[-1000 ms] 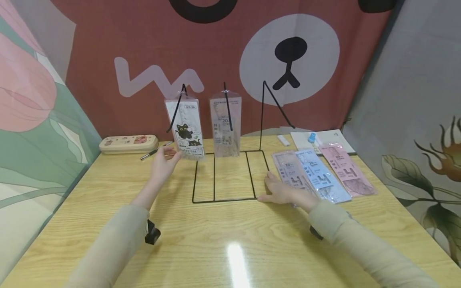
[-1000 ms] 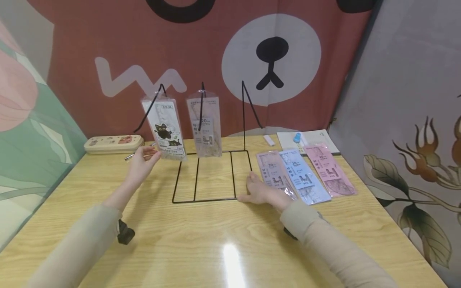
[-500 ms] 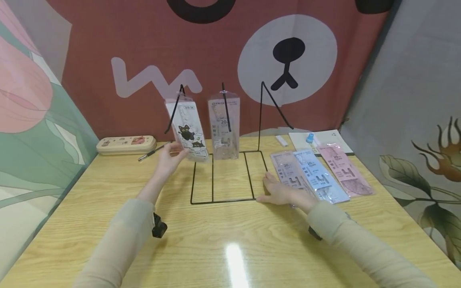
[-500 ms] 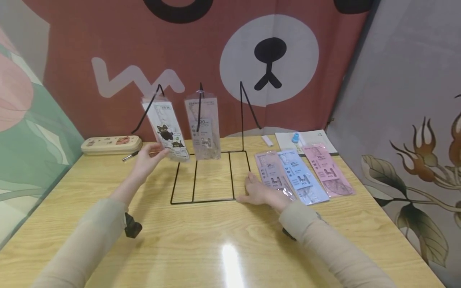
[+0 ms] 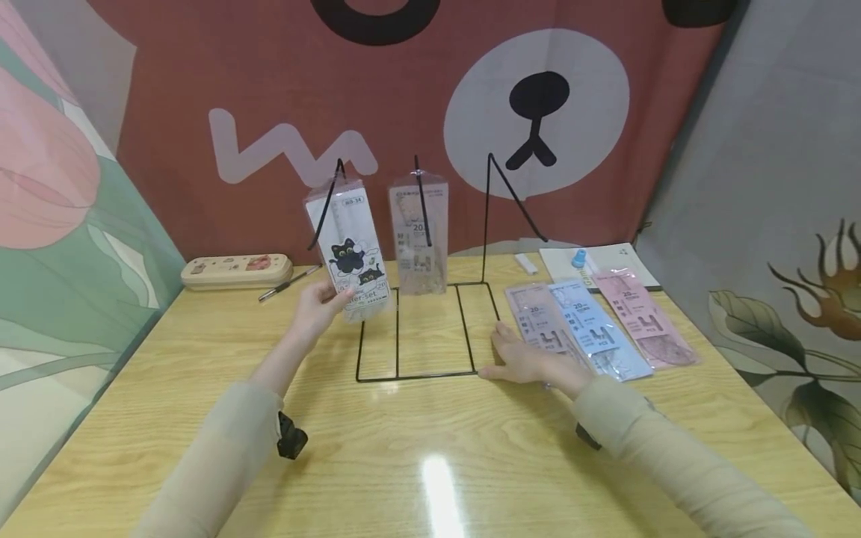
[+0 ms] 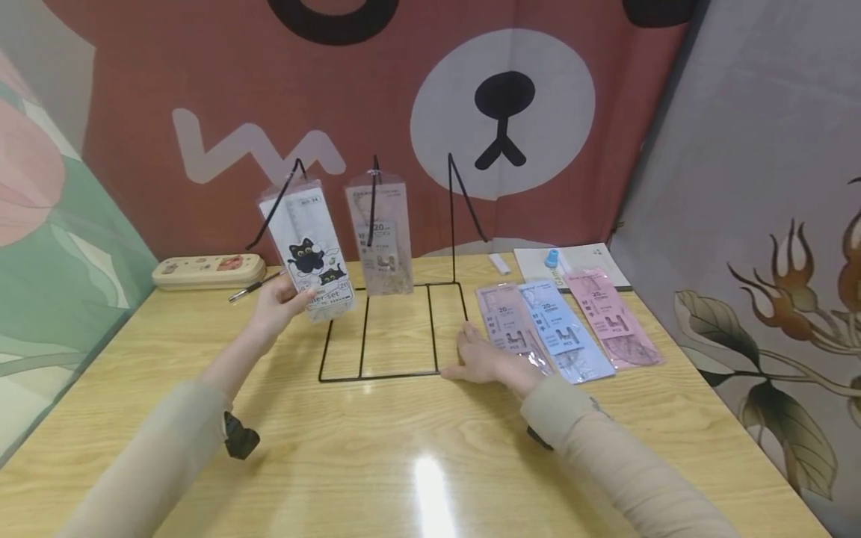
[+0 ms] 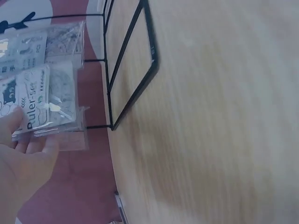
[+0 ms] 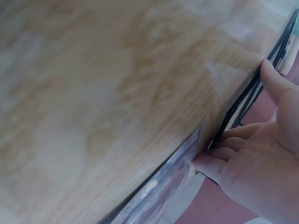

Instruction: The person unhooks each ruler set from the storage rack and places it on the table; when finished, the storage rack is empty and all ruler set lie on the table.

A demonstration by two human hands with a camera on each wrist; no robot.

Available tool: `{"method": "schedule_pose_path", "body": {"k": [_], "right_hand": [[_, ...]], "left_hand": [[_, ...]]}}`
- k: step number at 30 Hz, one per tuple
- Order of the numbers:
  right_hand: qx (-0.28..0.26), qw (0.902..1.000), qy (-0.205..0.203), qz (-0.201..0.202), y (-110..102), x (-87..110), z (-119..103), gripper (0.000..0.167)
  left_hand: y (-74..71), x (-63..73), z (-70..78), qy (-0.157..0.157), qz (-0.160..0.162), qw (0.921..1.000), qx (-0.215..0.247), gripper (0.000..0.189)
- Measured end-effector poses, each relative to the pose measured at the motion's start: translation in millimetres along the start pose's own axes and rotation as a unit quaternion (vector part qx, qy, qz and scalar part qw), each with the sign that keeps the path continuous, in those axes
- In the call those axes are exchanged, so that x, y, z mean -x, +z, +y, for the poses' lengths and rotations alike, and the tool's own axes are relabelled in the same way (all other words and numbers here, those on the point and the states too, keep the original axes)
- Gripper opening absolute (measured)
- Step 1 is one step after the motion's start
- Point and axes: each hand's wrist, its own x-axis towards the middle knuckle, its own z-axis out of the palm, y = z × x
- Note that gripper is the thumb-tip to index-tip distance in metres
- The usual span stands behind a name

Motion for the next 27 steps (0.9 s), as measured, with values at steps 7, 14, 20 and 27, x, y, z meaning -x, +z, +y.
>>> {"method": "schedule_pose_path", "body": {"k": [7, 14, 20, 27], "right_hand": [[0.009, 1.0000, 0.000, -0.002, 0.2, -2.0, -3.5, 0.087], [0.011, 0.9999, 0.005, -0.007, 1.0, -3.4, -4.7, 0.088], [0.009, 0.9999, 0.007, -0.007, 0.2, -2.6, -3.5, 0.088], [0.004, 0.9999, 0.011, -0.008, -1.2, -0.9, -2.8, 0.088]], "left_hand": [[-8.6, 36.9, -3.8, 0.022, -0.022, 0.9994, 0.016, 0.034], [-15.7, 74.2, -9.1, 0.115, -0.012, 0.9933, 0.002, 0.022], [-22.8, 99.9, -7.4, 0.185, 0.022, 0.9816, -0.042, 0.016], [-47.9, 113.0, 2.0, 0.132, 0.080, 0.9876, 0.025, 0.018]]}}
